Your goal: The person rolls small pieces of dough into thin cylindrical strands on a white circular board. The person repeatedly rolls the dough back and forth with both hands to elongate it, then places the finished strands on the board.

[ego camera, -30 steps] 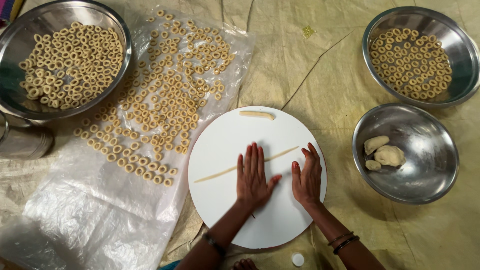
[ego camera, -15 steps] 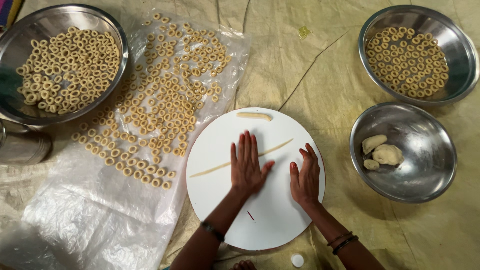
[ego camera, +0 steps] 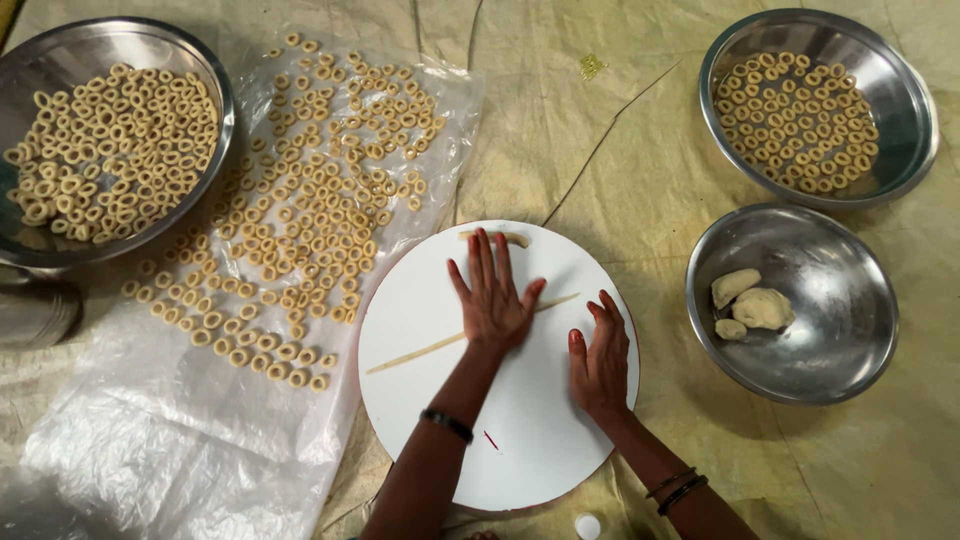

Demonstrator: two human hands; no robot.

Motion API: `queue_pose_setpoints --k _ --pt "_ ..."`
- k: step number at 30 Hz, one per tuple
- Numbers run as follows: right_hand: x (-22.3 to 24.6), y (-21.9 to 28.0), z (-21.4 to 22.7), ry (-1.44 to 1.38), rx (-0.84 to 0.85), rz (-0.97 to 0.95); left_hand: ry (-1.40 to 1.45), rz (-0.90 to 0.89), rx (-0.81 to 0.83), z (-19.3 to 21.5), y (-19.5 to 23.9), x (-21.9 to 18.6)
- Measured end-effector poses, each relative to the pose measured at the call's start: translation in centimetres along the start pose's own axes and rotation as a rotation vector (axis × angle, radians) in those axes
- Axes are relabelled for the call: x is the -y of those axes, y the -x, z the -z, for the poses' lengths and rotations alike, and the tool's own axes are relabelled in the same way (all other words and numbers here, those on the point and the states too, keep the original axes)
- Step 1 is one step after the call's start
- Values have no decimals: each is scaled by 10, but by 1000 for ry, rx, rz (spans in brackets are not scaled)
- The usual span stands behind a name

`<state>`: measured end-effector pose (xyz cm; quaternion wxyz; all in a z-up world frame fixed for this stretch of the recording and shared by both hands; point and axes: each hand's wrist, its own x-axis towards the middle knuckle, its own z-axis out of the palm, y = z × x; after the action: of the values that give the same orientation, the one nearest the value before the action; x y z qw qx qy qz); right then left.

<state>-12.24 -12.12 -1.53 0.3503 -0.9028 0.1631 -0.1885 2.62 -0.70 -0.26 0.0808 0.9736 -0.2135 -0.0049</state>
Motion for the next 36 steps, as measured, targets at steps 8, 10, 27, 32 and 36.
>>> queue_pose_setpoints --k 8,10,27,32,36 --pt "0 -1 0 2 10 -17 -8 -71 7 -3 15 -1" --pt "-1 0 -1 7 8 -24 -11 -119 59 -1 44 -8" --pt "1 -2 3 -198 -97 -56 7 -65 92 9 -12 -25" --pt "0 -3 4 -221 -107 -102 -20 -158 106 -5 -3 -51" --pt "-3 -2 5 -230 -103 -158 -58 -285 180 -10 37 -57"
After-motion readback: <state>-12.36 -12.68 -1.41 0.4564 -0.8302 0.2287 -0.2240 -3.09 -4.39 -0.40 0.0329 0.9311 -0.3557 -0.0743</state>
